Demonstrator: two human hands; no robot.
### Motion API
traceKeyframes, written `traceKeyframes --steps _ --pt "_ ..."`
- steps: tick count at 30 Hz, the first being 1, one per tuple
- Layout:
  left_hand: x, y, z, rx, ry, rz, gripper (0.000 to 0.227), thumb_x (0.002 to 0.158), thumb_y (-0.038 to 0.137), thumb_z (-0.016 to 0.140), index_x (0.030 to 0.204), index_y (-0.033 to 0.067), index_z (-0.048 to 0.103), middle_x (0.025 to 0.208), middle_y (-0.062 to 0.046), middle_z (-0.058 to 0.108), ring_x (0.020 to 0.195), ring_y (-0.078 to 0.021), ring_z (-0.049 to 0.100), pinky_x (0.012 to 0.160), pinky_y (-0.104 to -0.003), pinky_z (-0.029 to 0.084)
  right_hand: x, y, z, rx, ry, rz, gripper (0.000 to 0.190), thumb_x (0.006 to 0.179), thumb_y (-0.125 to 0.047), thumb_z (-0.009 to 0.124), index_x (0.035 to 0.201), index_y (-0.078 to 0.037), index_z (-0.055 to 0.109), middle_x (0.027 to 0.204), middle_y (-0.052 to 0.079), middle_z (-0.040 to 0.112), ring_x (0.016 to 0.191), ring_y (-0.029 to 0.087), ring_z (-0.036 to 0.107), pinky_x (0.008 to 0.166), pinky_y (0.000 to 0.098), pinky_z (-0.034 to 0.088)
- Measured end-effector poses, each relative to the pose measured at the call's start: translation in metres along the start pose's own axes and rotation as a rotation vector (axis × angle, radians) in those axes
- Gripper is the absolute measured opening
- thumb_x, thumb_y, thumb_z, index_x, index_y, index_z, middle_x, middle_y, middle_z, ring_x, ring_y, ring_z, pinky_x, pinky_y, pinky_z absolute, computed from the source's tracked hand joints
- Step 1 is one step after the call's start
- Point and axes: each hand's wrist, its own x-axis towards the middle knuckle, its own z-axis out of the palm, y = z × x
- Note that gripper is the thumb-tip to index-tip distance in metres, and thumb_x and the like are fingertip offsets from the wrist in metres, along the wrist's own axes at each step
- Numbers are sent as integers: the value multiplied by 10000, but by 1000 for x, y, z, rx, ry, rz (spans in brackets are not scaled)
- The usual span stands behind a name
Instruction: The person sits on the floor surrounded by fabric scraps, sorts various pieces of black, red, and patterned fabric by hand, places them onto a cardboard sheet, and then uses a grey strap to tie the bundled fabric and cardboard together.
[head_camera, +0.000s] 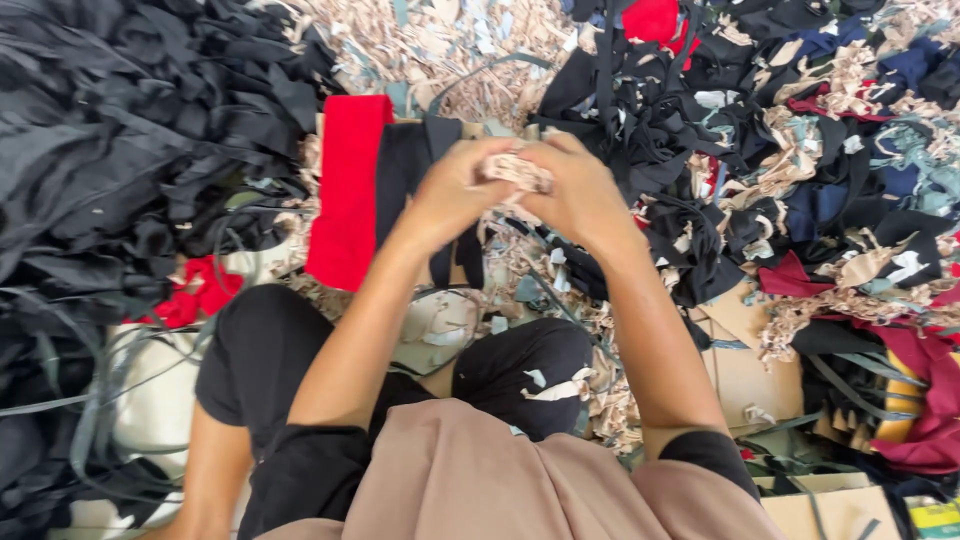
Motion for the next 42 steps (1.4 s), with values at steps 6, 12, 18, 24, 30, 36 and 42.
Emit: traceKeyframes --steps 6,12,18,24,30,36,42 --pt "-45 -54 -87 -3 169 -312 571 831 210 760 1385 199 621 1331 -149 565 1115 -276 657 728 -306 641 50 -65 86 105 -80 -67 543 703 -377 831 1218 -315 671 1182 96 653 1101 435 675 924 548 550" --pt "-77 -93 -114 99 157 -333 671 803 221 707 1453 148 562 1326 -209 588 1196 -339 641 977 -421 562 56 -110 117 86 -300 117 467 799 -341 799 1253 -345 688 1316 82 598 1160 433 653 985 498 541" --pt "-98 -69 -103 193 29 -399 751 868 251 717 1552 148 427 1581 -263 327 1401 -406 456 1191 -461 374 76 -97 125 30 -303 163 283 838 -253 799 1118 -292 783 1264 16 690 1130 383 687 942 494 564" --pt "-94 -74 -97 269 37 -513 780 926 230 586 1630 274 252 1667 -203 194 1484 -382 345 1201 -498 335 96 -86 121 92 4 19 168 881 -191 773 1045 -224 790 1145 67 714 1083 417 676 901 517 560" --pt "-88 -78 -97 282 112 -463 785 918 162 612 1626 191 273 1627 -272 263 1451 -444 380 1174 -515 363 117 -42 147 25 66 198 187 960 -410 715 1103 -296 753 1218 19 682 1085 378 685 903 508 561" --pt "-85 -91 -91 267 158 -448 841 895 186 656 1632 189 249 1630 -265 262 1452 -453 378 1167 -512 366 91 -102 105 -264 151 -68 482 918 -250 794 1377 -214 652 1448 204 506 1312 430 501 978 516 444" --pt "-89 -67 -100 144 168 -416 868 904 141 661 1638 144 199 1660 -279 178 1483 -469 305 1189 -534 338 121 -38 198 -515 120 -389 145 835 -270 765 976 -267 734 851 -10 680 945 189 601 861 368 360"
